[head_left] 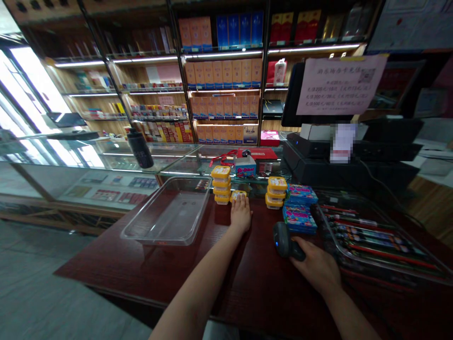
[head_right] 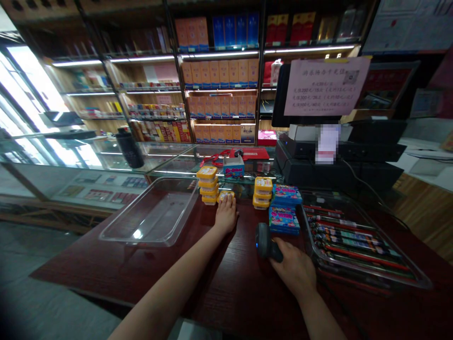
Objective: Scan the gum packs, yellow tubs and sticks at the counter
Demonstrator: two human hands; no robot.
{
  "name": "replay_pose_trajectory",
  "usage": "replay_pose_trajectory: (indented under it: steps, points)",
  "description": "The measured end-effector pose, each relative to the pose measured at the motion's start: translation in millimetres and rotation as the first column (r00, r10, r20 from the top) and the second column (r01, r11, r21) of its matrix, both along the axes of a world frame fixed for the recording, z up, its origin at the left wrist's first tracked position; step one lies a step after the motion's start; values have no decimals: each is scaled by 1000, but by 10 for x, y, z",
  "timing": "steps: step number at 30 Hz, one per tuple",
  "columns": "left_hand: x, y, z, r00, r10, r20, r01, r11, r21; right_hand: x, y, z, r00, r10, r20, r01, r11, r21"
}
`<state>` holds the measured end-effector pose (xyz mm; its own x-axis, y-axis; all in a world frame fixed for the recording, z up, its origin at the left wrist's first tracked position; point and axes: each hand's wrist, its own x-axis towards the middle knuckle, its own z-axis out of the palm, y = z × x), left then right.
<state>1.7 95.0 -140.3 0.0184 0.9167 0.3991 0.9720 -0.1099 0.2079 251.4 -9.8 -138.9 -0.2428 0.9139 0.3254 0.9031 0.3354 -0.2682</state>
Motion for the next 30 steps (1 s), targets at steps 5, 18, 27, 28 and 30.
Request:
replay_pose_trajectory:
  steps: [5,18,27,28,30]
  points:
    - [-19,83,-24,999,28,17,-28,999,27,9,1,-4,1000,6,-18,-6,1000,10]
    - [-131,85,-16,998,49,-49,-46,997,60,-8,-5,52,1000,-3,-7,3,999,-33]
    - [49,53,277,988,-115,99,97,981,170,-35,22,81,1000,-21,-17,20,999,-45]
    - [120,75,356,980,-163,116,138,971,195,-40,25,85,1000,-26,-13,25,998,-51]
    - [279,142,524,956,-248,154,209,950,234,-49,29,94,999,-36,-4,36,998,-57]
